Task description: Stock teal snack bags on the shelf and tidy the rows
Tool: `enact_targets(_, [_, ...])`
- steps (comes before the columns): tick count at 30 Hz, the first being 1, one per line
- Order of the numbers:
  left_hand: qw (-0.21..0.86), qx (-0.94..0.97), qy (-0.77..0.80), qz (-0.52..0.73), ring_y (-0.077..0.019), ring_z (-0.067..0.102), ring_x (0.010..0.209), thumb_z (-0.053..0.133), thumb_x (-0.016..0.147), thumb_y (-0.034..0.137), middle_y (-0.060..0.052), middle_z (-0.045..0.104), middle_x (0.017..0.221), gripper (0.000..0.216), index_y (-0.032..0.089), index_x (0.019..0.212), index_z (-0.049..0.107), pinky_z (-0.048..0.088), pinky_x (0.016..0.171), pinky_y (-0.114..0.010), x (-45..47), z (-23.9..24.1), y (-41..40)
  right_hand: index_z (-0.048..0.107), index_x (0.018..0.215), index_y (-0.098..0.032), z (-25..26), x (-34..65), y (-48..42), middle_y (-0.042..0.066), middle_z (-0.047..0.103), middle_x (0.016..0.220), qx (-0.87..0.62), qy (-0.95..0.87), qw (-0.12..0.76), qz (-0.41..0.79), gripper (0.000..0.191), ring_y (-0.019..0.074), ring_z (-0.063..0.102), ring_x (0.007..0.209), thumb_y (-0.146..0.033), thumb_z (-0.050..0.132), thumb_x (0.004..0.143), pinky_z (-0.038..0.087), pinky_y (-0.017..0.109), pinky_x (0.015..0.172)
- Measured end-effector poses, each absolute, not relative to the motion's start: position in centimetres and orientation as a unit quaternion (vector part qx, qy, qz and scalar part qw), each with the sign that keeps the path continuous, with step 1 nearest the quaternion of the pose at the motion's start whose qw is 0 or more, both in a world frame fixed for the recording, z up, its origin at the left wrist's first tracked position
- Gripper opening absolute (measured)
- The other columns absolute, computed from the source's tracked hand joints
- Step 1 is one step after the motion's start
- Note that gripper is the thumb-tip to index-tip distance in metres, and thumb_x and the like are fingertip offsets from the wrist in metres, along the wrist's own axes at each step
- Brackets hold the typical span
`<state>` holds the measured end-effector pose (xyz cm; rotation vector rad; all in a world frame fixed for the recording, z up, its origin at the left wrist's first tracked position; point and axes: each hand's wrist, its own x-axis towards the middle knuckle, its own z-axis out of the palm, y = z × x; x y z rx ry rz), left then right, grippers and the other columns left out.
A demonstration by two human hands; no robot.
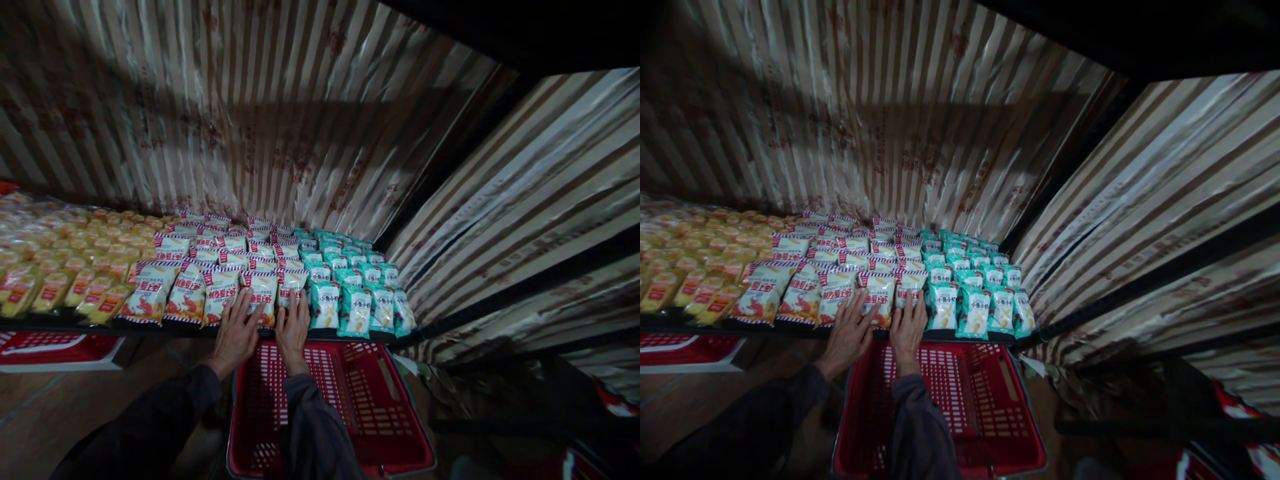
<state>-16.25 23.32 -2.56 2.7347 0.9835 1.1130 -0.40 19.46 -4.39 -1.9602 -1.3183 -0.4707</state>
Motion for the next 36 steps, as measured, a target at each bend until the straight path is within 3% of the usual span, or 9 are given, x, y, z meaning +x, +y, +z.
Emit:
enact_targets(8, [0.01,0.873,0.327,0.362,-0.03,0.017,0.144,0.053,0.084,0.018,-0.013,0.021,0.156,0.057,0.023,0.139,0.043,0.019,0.114,-0.054,-15.77,-2.79,23.39,0.028,0.146,-0.021,-4.45,-0.09,19.44,0.015,0.018,0.156,-0.755,-0.52,0.349,-0.194,0.051,0.0287,0.016,0.144,-0.032,0.032,0.096,0.033,0.053,0.106])
enact_targets(16, [0.011,0.866,0.336,0.37,-0.0304,0.017,0.144,0.054,0.084,0.021,-0.015,0.026,0.154,0.053,0.022,0.137,0.046,0.019,0.113,-0.055,-15.24,-2.75,23.19,0.028,0.145,-0.019,-4.65,0.31,19.9,0.015,0.027,0.153,-0.754,-0.528,0.342,-0.187,0.05,0.0242,0.022,0.143,-0.029,0.032,0.096,0.036,0.047,0.107])
enact_targets(24, [0.0,0.862,0.353,0.365,-0.0304,0.015,0.144,0.054,0.085,0.03,-0.015,0.022,0.155,0.063,0.021,0.144,0.035,0.015,0.114,-0.055,-15.26,-3.23,23.23,0.02,0.148,-0.022,-4.51,0.17,19.63,0.013,0.02,0.156,-0.747,-0.529,0.353,-0.191,0.053,0.0275,0.012,0.145,-0.031,0.03,0.097,0.032,0.055,0.108])
enact_targets(36, [0.007,0.863,0.356,0.358,-0.032,0.014,0.144,0.054,0.086,0.036,-0.013,0.022,0.156,0.061,0.025,0.144,0.036,0.014,0.114,-0.055,-15.48,-2.87,22.84,0.016,0.149,-0.021,-4.58,0.18,19.37,0.015,0.024,0.154,-0.732,-0.541,0.347,-0.224,0.056,0.0294,0.016,0.144,-0.031,0.033,0.097,0.033,0.056,0.105])
